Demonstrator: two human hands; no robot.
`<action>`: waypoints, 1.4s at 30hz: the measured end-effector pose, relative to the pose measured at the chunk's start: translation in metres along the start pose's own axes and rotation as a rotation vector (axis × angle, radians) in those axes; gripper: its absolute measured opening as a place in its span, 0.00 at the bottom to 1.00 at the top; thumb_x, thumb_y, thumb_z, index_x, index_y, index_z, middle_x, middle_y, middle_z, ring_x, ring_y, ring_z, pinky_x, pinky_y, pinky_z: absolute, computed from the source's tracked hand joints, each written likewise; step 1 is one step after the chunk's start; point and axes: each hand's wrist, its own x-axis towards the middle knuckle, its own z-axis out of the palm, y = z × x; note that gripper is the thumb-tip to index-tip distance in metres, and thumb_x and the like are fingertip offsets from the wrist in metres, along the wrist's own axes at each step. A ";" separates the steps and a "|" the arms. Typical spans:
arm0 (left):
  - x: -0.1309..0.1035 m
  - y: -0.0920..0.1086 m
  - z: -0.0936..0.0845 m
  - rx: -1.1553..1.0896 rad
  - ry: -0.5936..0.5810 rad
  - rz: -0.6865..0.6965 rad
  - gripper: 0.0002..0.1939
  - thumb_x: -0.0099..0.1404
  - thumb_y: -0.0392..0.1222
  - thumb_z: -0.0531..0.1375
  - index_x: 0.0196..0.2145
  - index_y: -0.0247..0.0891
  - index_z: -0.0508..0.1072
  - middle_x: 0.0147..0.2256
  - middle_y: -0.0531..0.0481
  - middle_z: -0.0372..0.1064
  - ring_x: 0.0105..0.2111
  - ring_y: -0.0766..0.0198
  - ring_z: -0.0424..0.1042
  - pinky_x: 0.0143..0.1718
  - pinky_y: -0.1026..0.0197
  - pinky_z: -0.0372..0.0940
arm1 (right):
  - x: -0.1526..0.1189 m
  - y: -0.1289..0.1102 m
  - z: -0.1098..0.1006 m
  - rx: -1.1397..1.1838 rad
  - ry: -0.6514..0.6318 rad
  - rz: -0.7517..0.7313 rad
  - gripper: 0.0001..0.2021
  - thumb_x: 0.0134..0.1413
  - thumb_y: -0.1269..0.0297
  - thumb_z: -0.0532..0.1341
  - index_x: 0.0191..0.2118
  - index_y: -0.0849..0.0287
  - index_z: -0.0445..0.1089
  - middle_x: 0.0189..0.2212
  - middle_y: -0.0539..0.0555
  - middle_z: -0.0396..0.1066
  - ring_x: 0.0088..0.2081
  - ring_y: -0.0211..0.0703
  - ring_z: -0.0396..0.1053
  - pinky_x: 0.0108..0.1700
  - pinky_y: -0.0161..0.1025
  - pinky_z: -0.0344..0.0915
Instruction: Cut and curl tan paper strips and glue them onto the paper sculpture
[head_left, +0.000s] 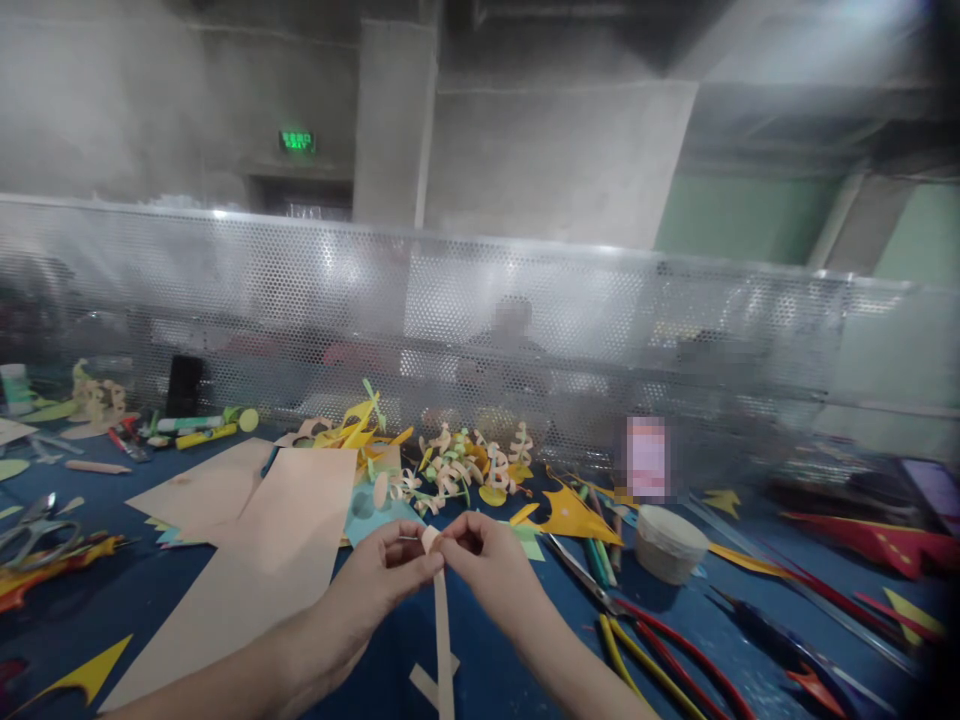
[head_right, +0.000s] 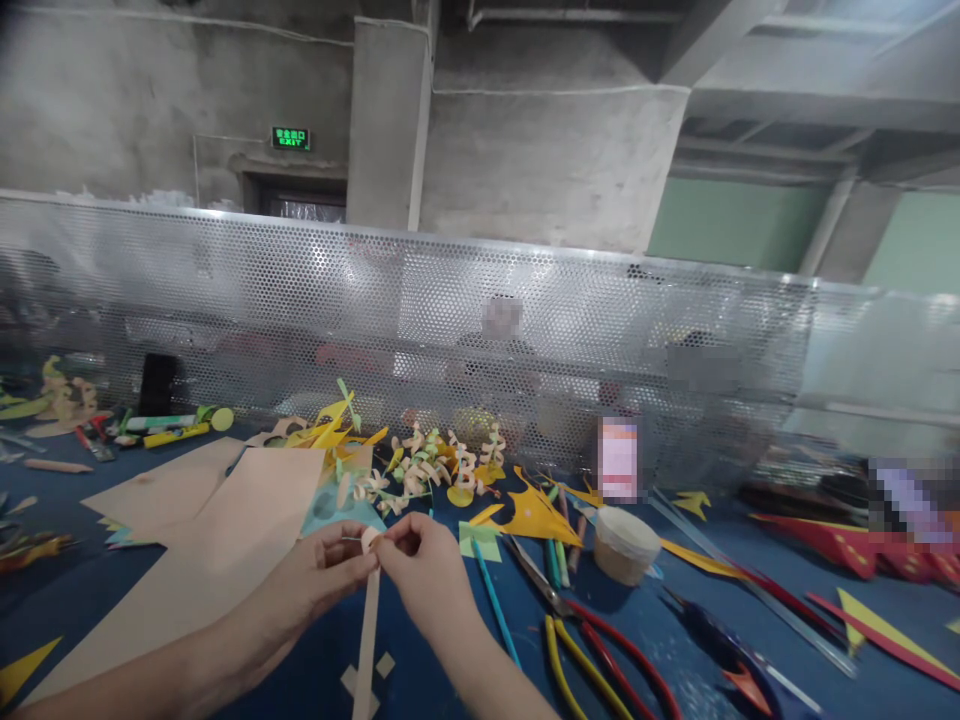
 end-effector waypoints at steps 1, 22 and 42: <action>0.000 0.000 0.000 0.019 0.020 -0.005 0.12 0.48 0.40 0.66 0.31 0.37 0.70 0.28 0.53 0.69 0.33 0.66 0.67 0.37 0.66 0.60 | 0.001 0.001 0.000 -0.001 -0.013 -0.001 0.04 0.39 0.66 0.56 0.20 0.59 0.61 0.15 0.45 0.58 0.20 0.35 0.56 0.22 0.31 0.52; 0.016 0.003 -0.019 0.254 -0.042 0.034 0.11 0.48 0.38 0.63 0.32 0.37 0.68 0.23 0.55 0.70 0.26 0.66 0.68 0.30 0.65 0.58 | -0.002 -0.011 -0.028 -0.219 -0.237 -0.406 0.05 0.47 0.73 0.61 0.27 0.56 0.72 0.28 0.49 0.67 0.31 0.37 0.65 0.34 0.33 0.61; 0.013 0.007 -0.014 0.315 -0.086 0.136 0.08 0.50 0.43 0.62 0.24 0.36 0.69 0.24 0.54 0.66 0.30 0.63 0.66 0.35 0.62 0.59 | -0.006 -0.005 -0.011 -0.202 -0.108 -0.472 0.07 0.50 0.75 0.54 0.30 0.56 0.66 0.29 0.49 0.67 0.33 0.39 0.65 0.37 0.35 0.61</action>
